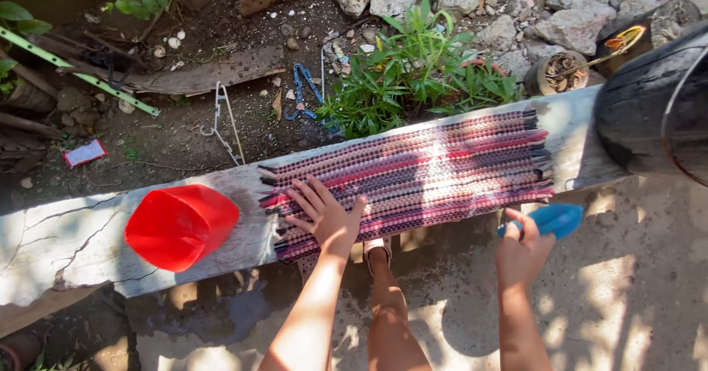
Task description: Scrubbing a small striped mat with a brush and soapy water.
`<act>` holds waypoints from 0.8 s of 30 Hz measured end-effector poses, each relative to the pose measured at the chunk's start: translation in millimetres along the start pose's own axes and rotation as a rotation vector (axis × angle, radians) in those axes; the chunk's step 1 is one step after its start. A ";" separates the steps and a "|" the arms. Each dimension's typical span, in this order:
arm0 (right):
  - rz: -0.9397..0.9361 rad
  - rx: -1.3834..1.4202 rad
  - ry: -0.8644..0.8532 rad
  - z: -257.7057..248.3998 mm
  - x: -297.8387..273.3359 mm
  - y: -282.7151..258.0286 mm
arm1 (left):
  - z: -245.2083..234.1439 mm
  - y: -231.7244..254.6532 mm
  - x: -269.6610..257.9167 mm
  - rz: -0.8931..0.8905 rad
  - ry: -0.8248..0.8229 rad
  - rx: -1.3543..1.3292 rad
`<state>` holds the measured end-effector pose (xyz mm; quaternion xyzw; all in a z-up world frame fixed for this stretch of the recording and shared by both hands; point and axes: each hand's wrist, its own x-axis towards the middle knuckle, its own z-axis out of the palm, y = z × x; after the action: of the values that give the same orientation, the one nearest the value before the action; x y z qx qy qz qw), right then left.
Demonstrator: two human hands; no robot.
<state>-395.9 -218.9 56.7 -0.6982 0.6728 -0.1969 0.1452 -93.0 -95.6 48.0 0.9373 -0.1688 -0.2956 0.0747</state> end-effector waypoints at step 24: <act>-0.115 -0.336 -0.253 22.3 138.5 37.4 | -20.4 61.4 26.4 0.707 0.504 0.085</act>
<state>-416.1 -360.4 30.5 -0.7689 0.6317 -0.0008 0.0989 -77.6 -161.6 65.3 0.8671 -0.4677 -0.0064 0.1714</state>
